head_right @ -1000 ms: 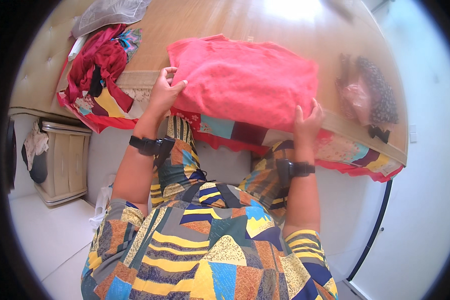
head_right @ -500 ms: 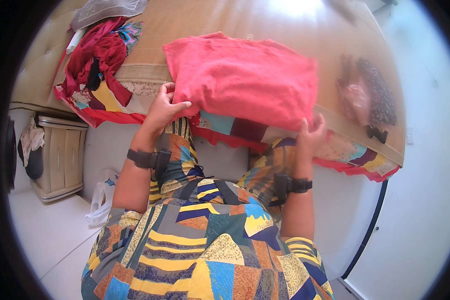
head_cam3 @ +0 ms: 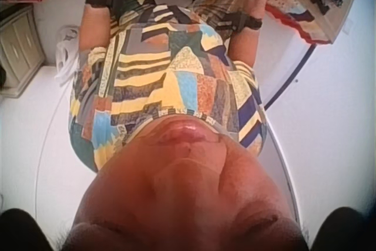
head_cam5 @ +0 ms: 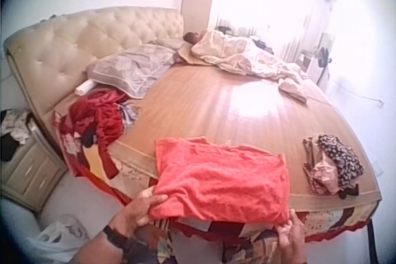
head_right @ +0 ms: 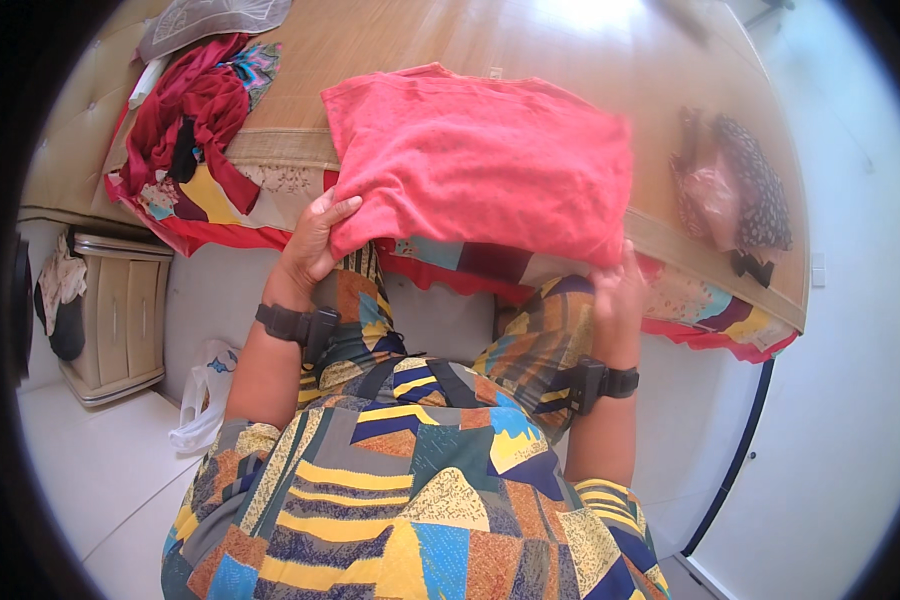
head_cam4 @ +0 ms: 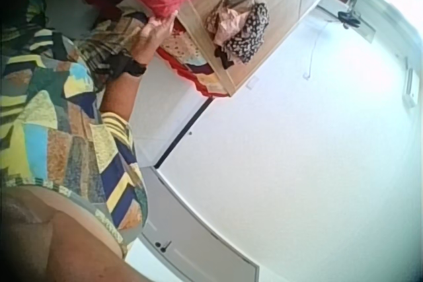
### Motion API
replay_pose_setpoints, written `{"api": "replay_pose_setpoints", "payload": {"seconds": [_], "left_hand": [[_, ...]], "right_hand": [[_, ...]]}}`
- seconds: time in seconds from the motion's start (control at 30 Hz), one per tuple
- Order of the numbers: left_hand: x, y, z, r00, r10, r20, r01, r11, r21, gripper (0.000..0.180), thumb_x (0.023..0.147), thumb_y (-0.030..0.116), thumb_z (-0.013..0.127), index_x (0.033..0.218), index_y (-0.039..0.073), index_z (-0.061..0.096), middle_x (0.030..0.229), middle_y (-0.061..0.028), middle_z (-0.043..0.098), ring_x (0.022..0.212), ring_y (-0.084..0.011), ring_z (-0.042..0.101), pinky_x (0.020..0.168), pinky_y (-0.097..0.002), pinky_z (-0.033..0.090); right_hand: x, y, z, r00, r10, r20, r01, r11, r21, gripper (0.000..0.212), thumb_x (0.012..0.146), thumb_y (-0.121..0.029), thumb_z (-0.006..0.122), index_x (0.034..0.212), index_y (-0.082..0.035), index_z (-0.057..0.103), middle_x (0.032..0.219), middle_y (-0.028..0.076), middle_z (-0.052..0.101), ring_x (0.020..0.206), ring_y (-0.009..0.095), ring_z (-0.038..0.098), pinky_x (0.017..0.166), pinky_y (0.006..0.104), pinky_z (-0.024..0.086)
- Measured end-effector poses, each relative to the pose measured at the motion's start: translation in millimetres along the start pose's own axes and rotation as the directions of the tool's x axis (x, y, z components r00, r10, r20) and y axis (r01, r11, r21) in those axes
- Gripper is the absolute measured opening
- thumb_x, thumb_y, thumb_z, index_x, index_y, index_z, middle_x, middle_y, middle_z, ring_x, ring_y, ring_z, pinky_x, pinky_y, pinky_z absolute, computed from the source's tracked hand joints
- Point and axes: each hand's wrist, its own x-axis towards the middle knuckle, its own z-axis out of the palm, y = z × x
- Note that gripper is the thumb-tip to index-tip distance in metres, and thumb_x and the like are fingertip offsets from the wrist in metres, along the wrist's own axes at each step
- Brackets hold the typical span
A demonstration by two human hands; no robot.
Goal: Folding a patterned shirt and a pink shirt on a bed.
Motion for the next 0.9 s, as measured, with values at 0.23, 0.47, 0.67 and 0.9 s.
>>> {"api": "replay_pose_setpoints", "payload": {"seconds": [0.23, 0.47, 0.67, 0.9], "left_hand": [[-2.0, -2.3, 4.2, 0.997, 0.002, 0.076, 0.006, 0.994, -0.105, 0.054, 0.093, 0.012, 0.064, 0.139, -0.002, 0.039, 0.129, -0.0128, 0.056, 0.112, -0.021, 0.062, 0.095, -0.0355, 0.054], [-2.8, -2.7, 5.7, 0.999, 0.025, 0.04, -0.021, 0.995, -0.1, 0.054, 0.093, 0.006, 0.06, 0.142, -0.001, 0.037, 0.131, -0.0127, 0.056, 0.115, -0.0204, 0.06, 0.099, -0.0345, 0.051], [-3.1, -2.2, 0.7, 0.998, 0.062, 0.03, -0.058, 0.991, -0.117, 0.059, 0.091, -0.001, 0.056, 0.145, -0.001, 0.031, 0.133, -0.014, 0.054, 0.116, -0.021, 0.059, 0.099, -0.034, 0.051], [-4.4, -2.0, 1.1, 0.995, 0.079, 0.06, -0.069, 0.986, -0.153, 0.062, 0.091, -0.005, 0.052, 0.147, -0.001, 0.026, 0.135, -0.0151, 0.052, 0.118, -0.0221, 0.058, 0.099, -0.0339, 0.051]], "right_hand": [[0.3, -2.2, 8.7, 0.985, 0.151, 0.088, -0.142, 0.985, -0.098, 0.039, 0.093, -0.019, 0.066, 0.126, -0.004, 0.052, 0.124, 0.012, 0.061, 0.111, 0.026, 0.061, 0.097, 0.0462, 0.051], [-0.3, -0.5, 18.4, 0.98, 0.153, 0.125, -0.144, 0.986, -0.079, 0.037, 0.094, -0.013, 0.063, 0.129, -0.006, 0.051, 0.126, 0.011, 0.061, 0.113, 0.026, 0.061, 0.097, 0.0465, 0.052], [-10.8, -10.5, 43.1, 0.98, -0.011, 0.198, 0.004, 0.999, 0.037, 0.038, 0.094, -0.008, 0.056, 0.131, -0.004, 0.049, 0.134, 0.013, 0.055, 0.124, 0.028, 0.053, 0.105, 0.0485, 0.045], [7.7, -34.3, 64.9, 0.971, 0.024, 0.238, -0.068, 0.981, 0.18, 0.04, 0.091, -0.008, 0.057, 0.131, -0.004, 0.05, 0.136, 0.015, 0.054, 0.127, 0.029, 0.051, 0.11, 0.0487, 0.038]]}}
